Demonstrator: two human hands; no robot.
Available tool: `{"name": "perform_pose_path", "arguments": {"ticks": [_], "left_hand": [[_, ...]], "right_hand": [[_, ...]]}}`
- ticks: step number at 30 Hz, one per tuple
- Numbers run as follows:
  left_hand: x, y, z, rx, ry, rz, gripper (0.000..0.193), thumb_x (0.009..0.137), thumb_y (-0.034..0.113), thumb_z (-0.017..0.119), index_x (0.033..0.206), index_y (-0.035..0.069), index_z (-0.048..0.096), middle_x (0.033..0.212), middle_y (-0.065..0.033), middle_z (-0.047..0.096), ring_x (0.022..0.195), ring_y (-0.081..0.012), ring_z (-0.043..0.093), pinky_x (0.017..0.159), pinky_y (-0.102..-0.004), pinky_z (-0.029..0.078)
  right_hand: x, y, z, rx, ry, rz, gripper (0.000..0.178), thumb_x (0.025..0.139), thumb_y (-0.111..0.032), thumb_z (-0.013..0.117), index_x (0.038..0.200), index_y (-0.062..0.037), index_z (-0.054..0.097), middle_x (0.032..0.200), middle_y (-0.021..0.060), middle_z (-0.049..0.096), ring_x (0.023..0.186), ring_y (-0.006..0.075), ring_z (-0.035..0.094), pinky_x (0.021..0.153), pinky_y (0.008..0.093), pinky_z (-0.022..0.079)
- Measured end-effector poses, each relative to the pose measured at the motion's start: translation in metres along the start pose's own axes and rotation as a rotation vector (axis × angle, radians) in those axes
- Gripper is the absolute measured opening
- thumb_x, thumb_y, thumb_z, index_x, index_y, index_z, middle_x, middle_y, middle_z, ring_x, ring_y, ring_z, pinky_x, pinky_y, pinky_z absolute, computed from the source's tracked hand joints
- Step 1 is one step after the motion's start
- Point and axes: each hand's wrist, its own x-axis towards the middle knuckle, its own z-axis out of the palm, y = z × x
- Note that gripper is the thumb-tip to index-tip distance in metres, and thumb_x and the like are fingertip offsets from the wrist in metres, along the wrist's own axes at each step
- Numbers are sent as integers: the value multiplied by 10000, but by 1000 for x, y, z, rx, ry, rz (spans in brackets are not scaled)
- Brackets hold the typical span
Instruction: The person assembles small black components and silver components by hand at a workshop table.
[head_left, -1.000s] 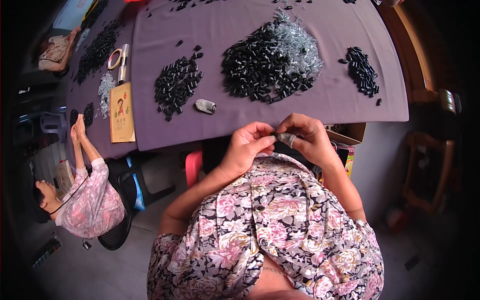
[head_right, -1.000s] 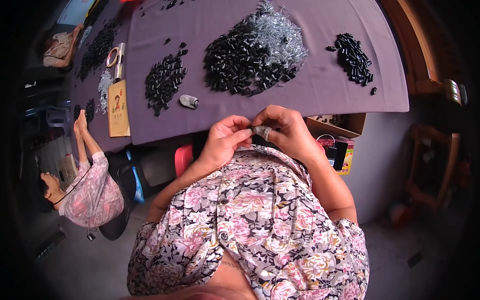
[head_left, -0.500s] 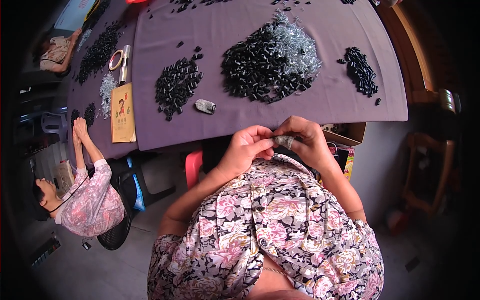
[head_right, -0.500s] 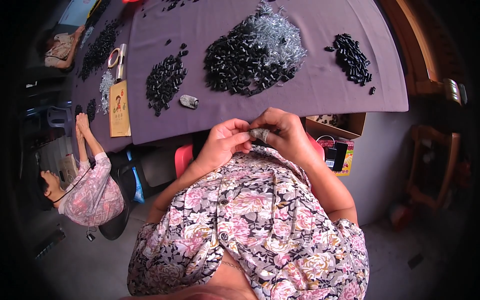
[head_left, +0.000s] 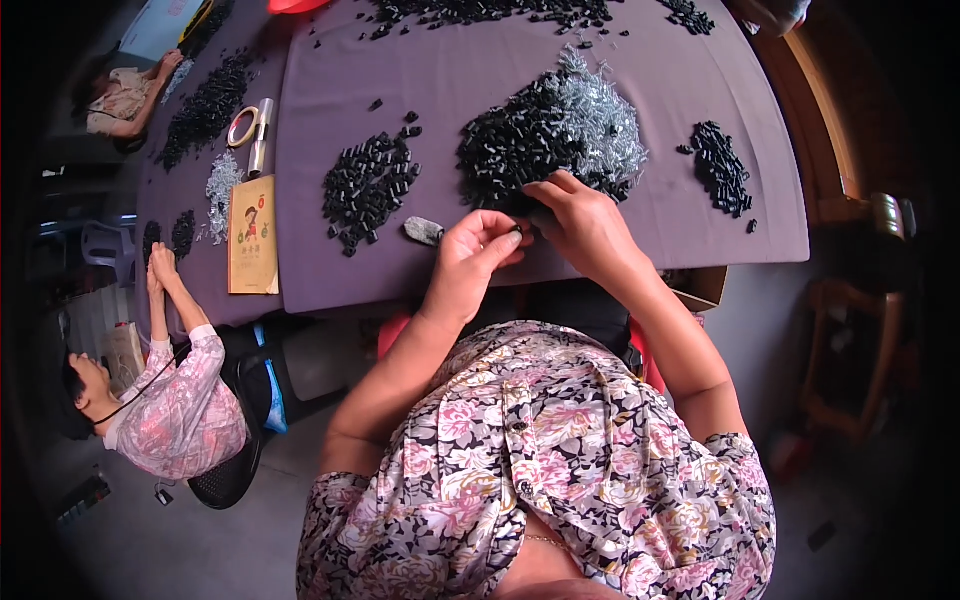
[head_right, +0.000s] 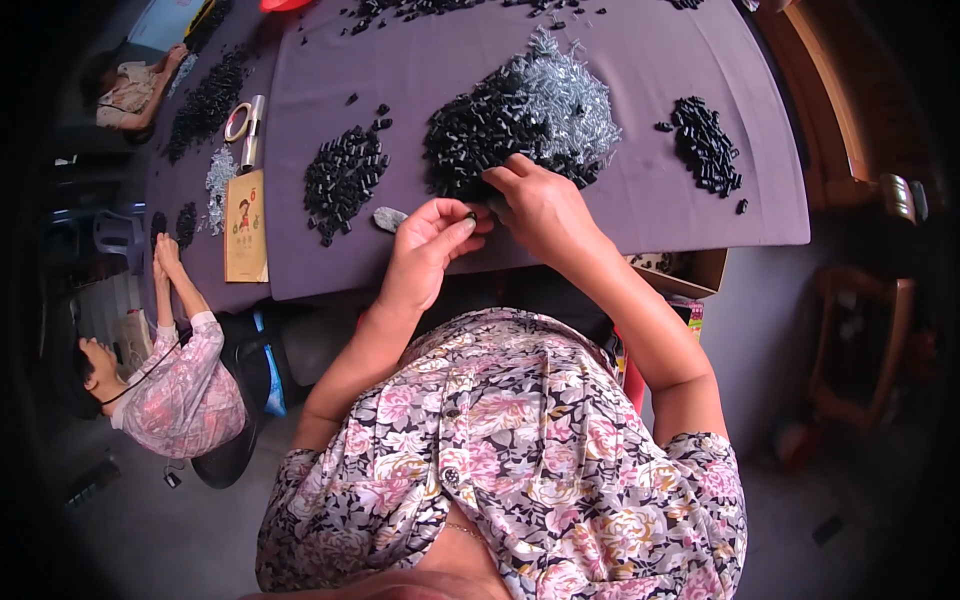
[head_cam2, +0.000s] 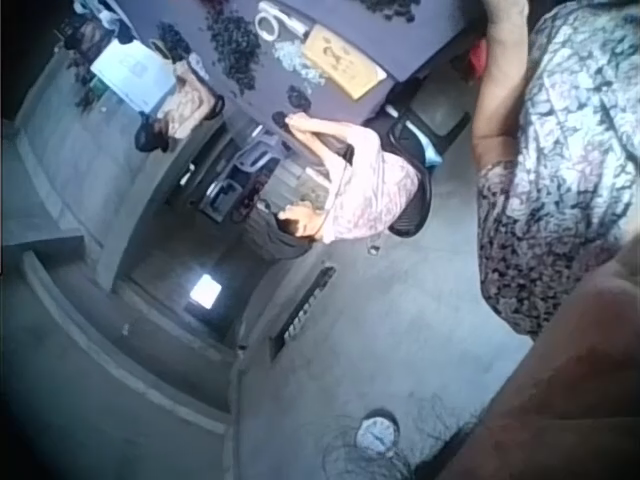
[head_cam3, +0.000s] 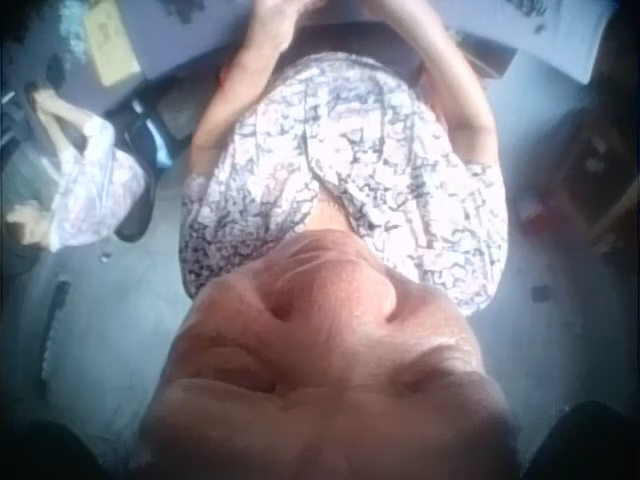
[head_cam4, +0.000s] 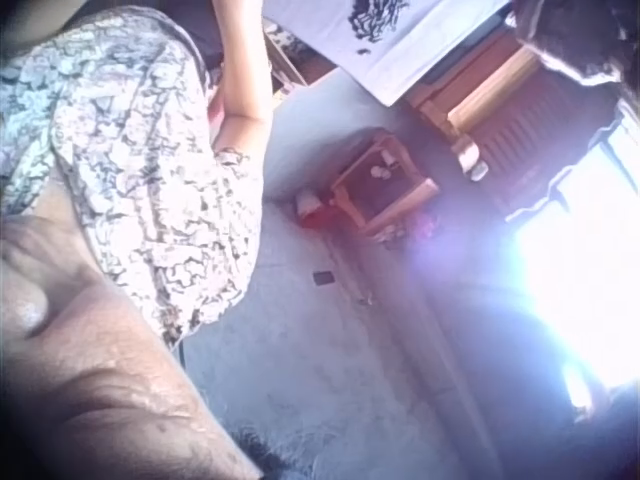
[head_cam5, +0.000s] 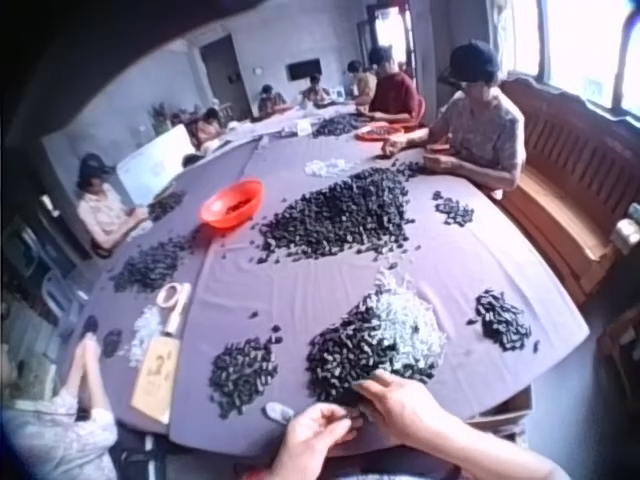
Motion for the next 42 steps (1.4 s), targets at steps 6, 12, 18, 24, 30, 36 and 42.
{"name": "perform_pose_path", "arguments": {"ticks": [6,12,18,24,30,36,42], "left_hand": [[32,10,-7,56,76,80,123,931,41,639,1052,24,623,982,-34,677,902,-89,636,803,-234,508],[38,16,-9,50,83,143,106,934,48,642,1035,27,617,991,-41,688,904,-107,653,799,-238,511],[-4,21,-9,-16,66,31,92,950,47,612,1037,28,591,1018,-110,705,866,-168,693,776,-274,548],[-27,17,-16,-18,43,-48,216,965,70,603,1171,7,592,1003,-130,714,852,-179,703,762,-273,555],[-30,5,-21,-19,70,-30,220,968,88,608,1165,-9,606,995,-125,714,852,-177,702,777,-282,563],[-34,0,-27,-77,97,33,207,977,87,594,1161,-8,608,1014,-122,708,857,-182,699,783,-288,565],[-33,-3,-27,-43,78,52,206,982,98,589,1165,5,610,1019,-114,706,867,-173,694,788,-286,561]], "right_hand": [[36,6,9,-74,16,-23,423,711,6,693,1129,-38,652,978,134,615,846,371,648,732,443,544],[54,10,1,21,42,-2,348,782,31,664,1121,-48,663,991,142,620,849,349,656,726,412,540],[9,3,-31,142,134,18,237,835,-24,674,1072,-41,671,925,129,616,784,341,647,670,404,524],[-37,-8,-15,145,131,6,268,773,27,680,1033,-33,662,944,131,622,820,349,652,694,411,534],[-3,-31,6,-90,110,-235,390,726,-51,712,1113,-44,665,1129,104,634,965,302,601,825,378,516],[15,-26,38,-333,31,-307,452,778,-147,647,1218,-41,625,1426,106,503,1319,297,458,1013,422,427],[-19,-16,28,-321,-41,-275,416,817,-129,649,1219,-24,640,1442,113,502,1394,311,398,1132,460,341]]}}
